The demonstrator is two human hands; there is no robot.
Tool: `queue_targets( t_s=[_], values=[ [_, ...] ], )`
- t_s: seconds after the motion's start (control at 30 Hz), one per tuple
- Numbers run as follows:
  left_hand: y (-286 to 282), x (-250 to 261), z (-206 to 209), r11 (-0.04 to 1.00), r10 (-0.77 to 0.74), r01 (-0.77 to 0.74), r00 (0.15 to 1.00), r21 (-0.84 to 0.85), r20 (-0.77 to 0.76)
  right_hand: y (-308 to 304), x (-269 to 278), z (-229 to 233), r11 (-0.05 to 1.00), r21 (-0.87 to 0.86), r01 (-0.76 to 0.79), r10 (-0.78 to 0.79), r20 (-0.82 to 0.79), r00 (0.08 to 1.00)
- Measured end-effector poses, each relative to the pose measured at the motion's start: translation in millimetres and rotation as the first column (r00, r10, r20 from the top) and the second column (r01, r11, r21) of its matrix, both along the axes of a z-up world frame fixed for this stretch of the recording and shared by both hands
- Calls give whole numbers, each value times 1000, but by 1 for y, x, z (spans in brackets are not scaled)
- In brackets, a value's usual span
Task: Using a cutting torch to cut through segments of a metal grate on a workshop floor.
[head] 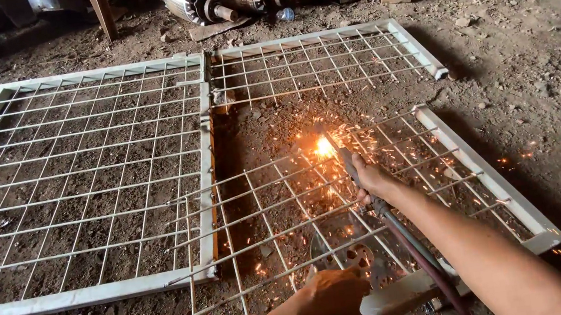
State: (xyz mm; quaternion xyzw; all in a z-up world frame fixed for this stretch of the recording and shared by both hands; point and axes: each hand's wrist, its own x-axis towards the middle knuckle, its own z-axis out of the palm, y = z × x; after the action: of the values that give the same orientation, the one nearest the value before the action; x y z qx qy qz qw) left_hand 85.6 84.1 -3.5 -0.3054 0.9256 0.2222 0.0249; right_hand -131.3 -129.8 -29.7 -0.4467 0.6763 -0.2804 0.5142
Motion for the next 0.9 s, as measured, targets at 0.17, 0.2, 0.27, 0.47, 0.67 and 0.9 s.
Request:
queue_targets(
  t_s=[0.17, 0.2, 0.27, 0.47, 0.67, 0.9],
  values=[
    [-4, -6, -31, 998, -44, 45, 999, -51, 20, -4, 0, -4, 1000, -4, 16, -15, 90, 996],
    [-3, -6, -32, 998, -34, 34, 999, -51, 18, -5, 0, -5, 1000, -6, 14, -13, 94, 996],
    [-1, -6, -26, 998, -27, 27, 1000, -53, 7, 0, 1, 0, 1000, -6, 11, -11, 89, 996],
    [2, -10, -18, 999, -24, 25, 999, -42, 38, 11, 6, 16, 1000, 0, 26, -26, 90, 996],
    [21, -35, -109, 991, -124, 129, 985, -37, 121, 34, -2, 62, 997, -73, -7, 14, 100, 995],
    [-11, -18, -186, 946, -323, 322, 913, 47, 249, 71, -44, 121, 987, -162, 15, 16, 189, 982]
  ],
)
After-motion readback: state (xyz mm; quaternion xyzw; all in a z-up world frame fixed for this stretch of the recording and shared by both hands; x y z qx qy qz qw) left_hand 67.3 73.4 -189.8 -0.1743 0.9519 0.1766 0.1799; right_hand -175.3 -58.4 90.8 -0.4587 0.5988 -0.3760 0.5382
